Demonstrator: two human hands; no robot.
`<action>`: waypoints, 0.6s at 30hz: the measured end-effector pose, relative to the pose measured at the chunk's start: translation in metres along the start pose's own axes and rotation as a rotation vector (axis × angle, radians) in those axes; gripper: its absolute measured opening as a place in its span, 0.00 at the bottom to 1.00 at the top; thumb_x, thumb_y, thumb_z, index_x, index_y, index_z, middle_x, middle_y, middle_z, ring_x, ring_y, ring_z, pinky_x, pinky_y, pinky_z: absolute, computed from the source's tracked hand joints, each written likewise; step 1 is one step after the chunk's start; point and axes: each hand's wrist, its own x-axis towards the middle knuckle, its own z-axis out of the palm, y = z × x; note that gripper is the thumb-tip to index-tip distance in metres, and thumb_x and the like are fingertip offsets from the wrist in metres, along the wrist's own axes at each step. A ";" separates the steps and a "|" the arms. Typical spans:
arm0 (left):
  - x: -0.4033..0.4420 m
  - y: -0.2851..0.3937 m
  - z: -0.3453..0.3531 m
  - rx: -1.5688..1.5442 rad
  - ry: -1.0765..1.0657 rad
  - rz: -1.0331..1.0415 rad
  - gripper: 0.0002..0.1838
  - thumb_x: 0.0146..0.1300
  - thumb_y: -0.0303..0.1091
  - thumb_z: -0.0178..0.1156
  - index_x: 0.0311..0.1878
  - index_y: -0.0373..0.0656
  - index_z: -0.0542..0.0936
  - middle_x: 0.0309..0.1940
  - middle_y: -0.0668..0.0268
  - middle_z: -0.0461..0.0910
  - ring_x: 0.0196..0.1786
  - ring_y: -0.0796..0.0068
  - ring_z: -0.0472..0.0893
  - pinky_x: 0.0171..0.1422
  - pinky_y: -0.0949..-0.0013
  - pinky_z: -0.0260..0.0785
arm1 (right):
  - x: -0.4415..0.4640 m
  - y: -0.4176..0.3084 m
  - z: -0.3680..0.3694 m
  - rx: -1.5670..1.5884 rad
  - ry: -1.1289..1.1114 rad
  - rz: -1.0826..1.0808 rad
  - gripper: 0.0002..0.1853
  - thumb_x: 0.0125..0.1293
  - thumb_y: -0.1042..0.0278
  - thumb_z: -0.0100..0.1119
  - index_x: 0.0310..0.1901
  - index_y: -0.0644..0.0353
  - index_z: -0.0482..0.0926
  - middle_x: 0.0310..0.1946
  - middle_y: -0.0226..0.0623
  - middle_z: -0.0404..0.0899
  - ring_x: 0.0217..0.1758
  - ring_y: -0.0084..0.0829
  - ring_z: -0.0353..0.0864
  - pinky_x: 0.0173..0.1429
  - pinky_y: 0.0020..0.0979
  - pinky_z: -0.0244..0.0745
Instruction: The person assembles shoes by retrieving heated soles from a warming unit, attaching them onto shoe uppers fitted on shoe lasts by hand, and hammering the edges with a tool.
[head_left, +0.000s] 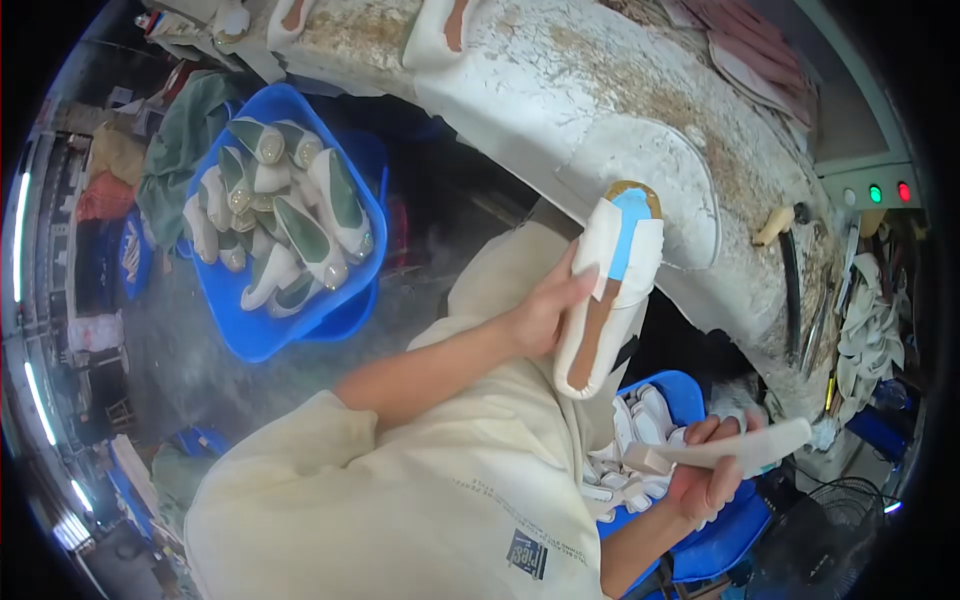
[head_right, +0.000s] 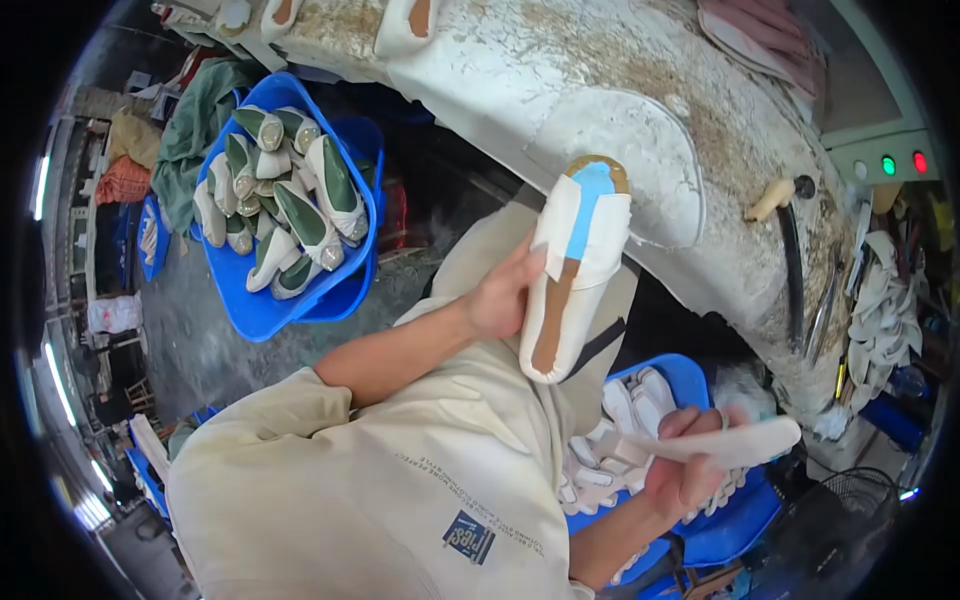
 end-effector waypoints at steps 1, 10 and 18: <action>0.000 -0.003 -0.006 0.129 0.005 0.014 0.51 0.61 0.32 0.70 0.79 0.42 0.46 0.67 0.61 0.66 0.68 0.71 0.67 0.73 0.63 0.61 | -0.002 -0.001 -0.005 -0.089 -0.021 -0.006 0.45 0.56 0.47 0.75 0.65 0.67 0.64 0.30 0.32 0.69 0.29 0.26 0.70 0.33 0.25 0.62; -0.002 0.040 -0.004 0.633 -0.357 -0.064 0.37 0.70 0.47 0.62 0.75 0.39 0.63 0.65 0.58 0.72 0.67 0.70 0.71 0.73 0.64 0.61 | 0.009 -0.001 0.046 -0.251 -0.305 0.172 0.23 0.53 0.56 0.73 0.40 0.69 0.80 0.36 0.35 0.80 0.33 0.23 0.77 0.38 0.25 0.72; -0.011 0.035 0.029 0.917 -0.291 -0.055 0.36 0.76 0.62 0.42 0.67 0.35 0.71 0.61 0.58 0.76 0.66 0.68 0.74 0.71 0.64 0.63 | 0.033 0.029 0.111 -0.260 -0.319 0.195 0.10 0.70 0.68 0.60 0.39 0.68 0.82 0.27 0.27 0.79 0.28 0.14 0.70 0.32 0.20 0.64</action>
